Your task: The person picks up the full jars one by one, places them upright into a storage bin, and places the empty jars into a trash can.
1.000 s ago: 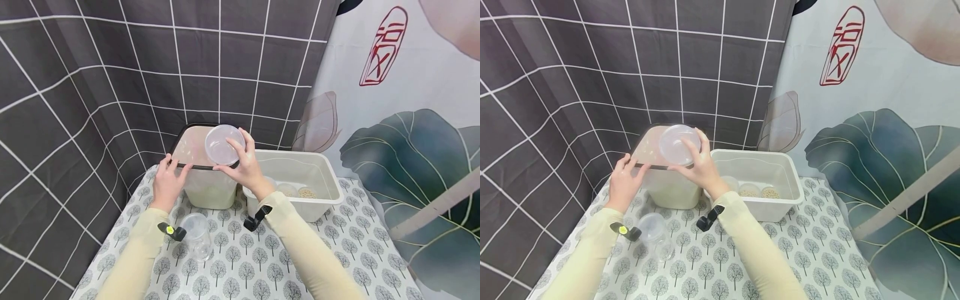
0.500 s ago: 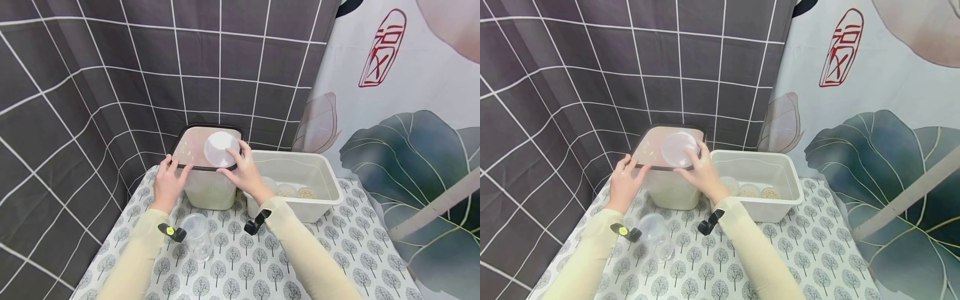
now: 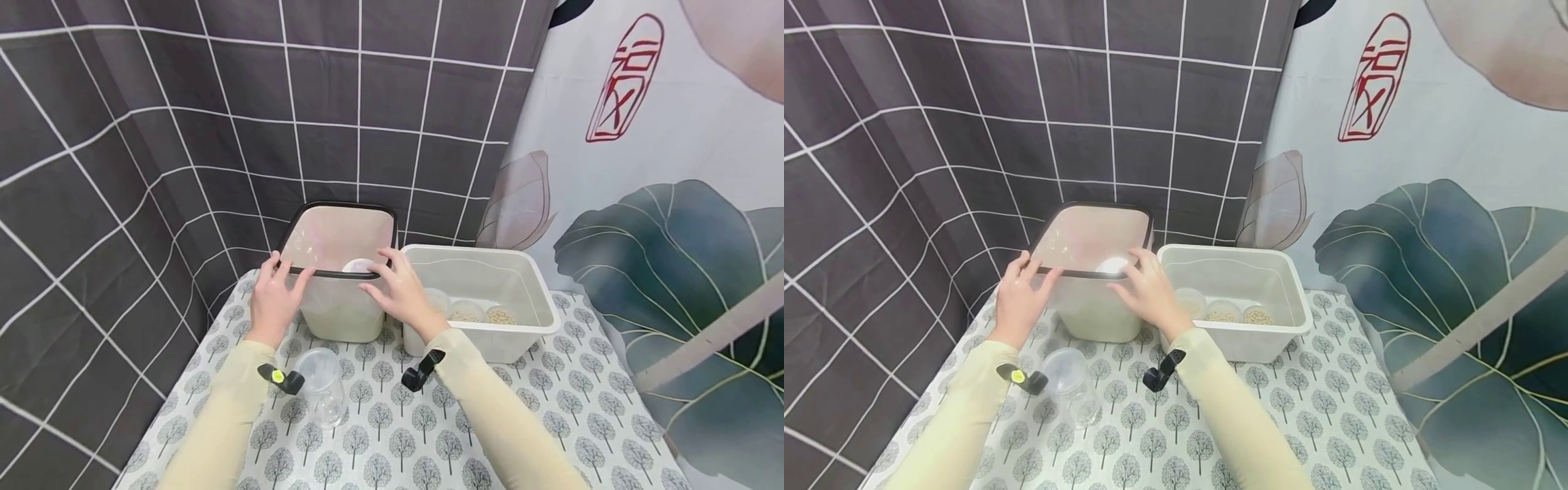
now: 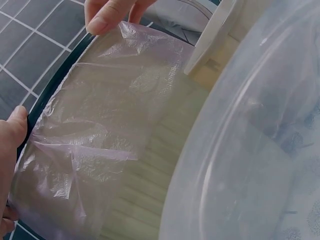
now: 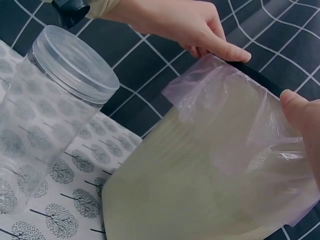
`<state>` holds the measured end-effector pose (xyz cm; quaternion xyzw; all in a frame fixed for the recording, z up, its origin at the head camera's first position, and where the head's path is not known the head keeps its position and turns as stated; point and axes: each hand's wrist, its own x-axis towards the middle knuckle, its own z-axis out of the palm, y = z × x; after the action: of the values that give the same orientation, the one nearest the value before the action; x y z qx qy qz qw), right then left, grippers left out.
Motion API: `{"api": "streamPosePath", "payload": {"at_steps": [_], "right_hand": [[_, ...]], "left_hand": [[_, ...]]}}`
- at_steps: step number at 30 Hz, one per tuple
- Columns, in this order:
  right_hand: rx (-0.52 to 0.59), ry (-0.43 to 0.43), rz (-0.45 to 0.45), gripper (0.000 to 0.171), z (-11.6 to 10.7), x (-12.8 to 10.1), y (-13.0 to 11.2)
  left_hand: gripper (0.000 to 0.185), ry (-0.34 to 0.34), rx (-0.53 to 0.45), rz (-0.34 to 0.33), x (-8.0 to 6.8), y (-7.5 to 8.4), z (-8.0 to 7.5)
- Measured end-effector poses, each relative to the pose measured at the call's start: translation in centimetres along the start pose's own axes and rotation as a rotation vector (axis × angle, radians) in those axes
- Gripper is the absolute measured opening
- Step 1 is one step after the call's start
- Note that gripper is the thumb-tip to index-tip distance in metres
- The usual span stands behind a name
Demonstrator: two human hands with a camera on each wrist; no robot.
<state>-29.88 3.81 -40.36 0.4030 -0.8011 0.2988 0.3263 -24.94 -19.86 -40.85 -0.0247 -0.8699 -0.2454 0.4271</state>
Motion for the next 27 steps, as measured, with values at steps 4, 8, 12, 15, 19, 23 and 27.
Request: {"api": "streamPosePath", "payload": {"at_steps": [4,8,12,15,19,23,27], "right_hand": [[-0.006,0.0,0.015,0.035,-0.1,-0.13,-0.07],[0.005,0.013,0.031,0.034,-0.25,-0.24,-0.19],[0.007,0.034,0.034,0.033,-0.35,-0.26,-0.21],[0.014,0.041,0.034,0.032,-0.35,-0.26,-0.26],[0.03,0.056,0.031,0.032,-0.37,-0.19,-0.33],[0.042,0.097,0.011,0.032,-0.51,-0.02,-0.44],[0.045,0.114,0.003,0.03,-0.85,-0.1,-0.46]], "left_hand": [[0.052,0.012,-0.007,0.009,0.07,0.06,0.08],[0.052,0.008,-0.008,0.002,0.09,0.09,0.08],[0.051,0.005,-0.005,0.008,0.12,0.02,0.12],[0.052,0.007,-0.003,0.012,0.03,-0.11,0.05],[0.052,0.005,-0.001,0.003,-0.03,-0.21,-0.01],[0.05,-0.021,0.004,-0.013,0.24,-0.07,-0.13],[0.052,-0.089,0.014,-0.042,0.63,0.22,-0.44]]}}
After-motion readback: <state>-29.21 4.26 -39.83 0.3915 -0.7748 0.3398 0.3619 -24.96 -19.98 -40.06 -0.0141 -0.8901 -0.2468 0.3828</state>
